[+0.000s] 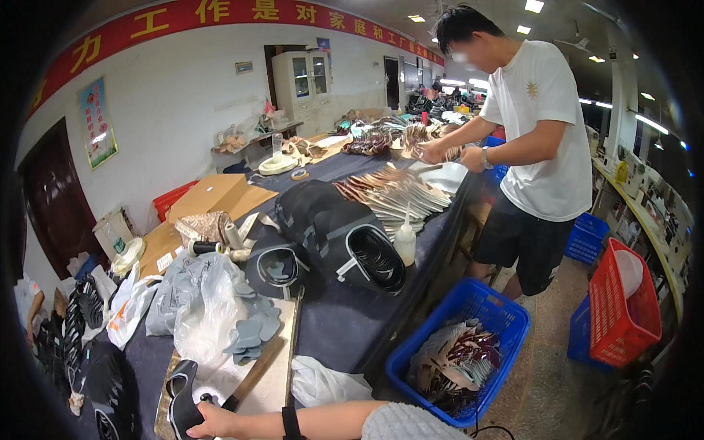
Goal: Use a hammer and hands to assemble and flatten seams on shoe uppers.
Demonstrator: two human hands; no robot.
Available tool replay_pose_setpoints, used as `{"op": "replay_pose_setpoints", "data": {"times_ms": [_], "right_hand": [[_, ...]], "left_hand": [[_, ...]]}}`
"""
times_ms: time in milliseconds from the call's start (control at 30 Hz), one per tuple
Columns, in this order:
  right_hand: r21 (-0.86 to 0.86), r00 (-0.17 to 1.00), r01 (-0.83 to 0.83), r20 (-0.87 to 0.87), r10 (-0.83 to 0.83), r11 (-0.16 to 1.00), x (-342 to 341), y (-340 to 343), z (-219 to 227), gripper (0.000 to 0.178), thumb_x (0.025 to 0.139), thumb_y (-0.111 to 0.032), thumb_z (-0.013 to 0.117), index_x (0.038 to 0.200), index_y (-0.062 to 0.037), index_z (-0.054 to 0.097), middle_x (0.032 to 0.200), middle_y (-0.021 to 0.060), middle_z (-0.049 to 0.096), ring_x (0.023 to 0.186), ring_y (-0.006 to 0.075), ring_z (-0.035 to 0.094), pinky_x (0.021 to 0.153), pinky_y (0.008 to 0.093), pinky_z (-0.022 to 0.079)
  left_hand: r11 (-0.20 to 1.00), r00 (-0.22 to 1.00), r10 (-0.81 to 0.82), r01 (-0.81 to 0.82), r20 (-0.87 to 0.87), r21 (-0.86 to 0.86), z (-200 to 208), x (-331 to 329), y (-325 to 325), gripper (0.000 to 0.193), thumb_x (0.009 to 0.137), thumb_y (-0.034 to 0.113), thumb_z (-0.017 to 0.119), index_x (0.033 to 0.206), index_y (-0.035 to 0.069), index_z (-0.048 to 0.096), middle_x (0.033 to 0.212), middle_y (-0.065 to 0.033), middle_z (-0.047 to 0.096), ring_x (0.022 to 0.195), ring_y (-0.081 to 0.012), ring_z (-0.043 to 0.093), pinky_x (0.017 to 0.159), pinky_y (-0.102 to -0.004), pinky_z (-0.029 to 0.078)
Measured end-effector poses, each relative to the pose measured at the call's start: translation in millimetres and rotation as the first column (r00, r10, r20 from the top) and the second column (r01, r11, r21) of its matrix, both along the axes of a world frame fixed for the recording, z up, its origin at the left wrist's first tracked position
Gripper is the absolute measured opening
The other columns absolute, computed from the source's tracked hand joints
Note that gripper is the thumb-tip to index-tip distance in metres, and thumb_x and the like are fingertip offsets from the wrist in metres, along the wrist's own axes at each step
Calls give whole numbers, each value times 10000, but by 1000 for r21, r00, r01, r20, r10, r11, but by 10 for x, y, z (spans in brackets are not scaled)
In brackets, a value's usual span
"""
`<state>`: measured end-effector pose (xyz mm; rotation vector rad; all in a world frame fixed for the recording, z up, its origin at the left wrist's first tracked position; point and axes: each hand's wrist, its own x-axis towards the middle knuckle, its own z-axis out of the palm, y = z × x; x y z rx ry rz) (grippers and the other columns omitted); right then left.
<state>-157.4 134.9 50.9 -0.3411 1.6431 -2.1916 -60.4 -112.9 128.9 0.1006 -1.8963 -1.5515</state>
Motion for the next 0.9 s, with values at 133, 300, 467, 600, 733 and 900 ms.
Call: {"op": "replay_pose_setpoints", "data": {"times_ms": [133,300,467,600,733,900], "right_hand": [[-234,995,-98,-42,91,967,19,13,-138,288,739,-67,768,935,89,626,851,152,680,740,205,688,645,301,570],[109,991,-116,-56,123,987,43,147,-76,431,806,-166,712,1104,69,508,994,85,616,923,139,554,824,288,460],[30,989,-126,-80,128,992,83,253,-5,435,813,-158,711,1114,79,505,987,82,622,926,136,555,827,291,465],[-21,620,565,-649,-441,825,108,442,399,570,836,-126,689,1324,24,436,1227,164,529,1119,250,502,984,379,383],[-439,-211,779,-856,-472,448,379,1216,997,528,835,-230,683,1270,-24,467,1333,304,404,1210,377,446,979,496,360],[-316,-123,757,-929,-350,572,397,1260,1001,554,829,-207,678,1302,-30,450,1365,274,392,1242,372,422,1004,484,343]], "left_hand": [[943,949,-223,268,224,-199,-383,-113,818,161,884,-34,602,1045,-36,613,931,-64,632,835,-122,574,781,-256,480],[879,963,-167,242,212,-410,-449,-137,943,70,896,2,601,950,-40,619,825,-70,635,720,-129,570,669,-273,485],[742,977,-128,209,171,-637,-273,-112,1134,108,917,68,557,918,-33,597,781,-129,602,681,-213,561,633,-320,469],[859,977,-100,180,189,-479,-396,-121,1057,104,944,82,494,915,-14,519,745,-74,466,668,-183,440,635,-294,413],[898,953,-134,233,273,-372,-478,-79,981,71,937,47,482,915,-9,520,748,-46,469,672,-137,433,626,-258,401],[904,941,-187,278,283,-325,-454,-148,1111,77,926,44,499,917,-7,556,740,-26,520,639,-91,457,588,-230,401]]}}
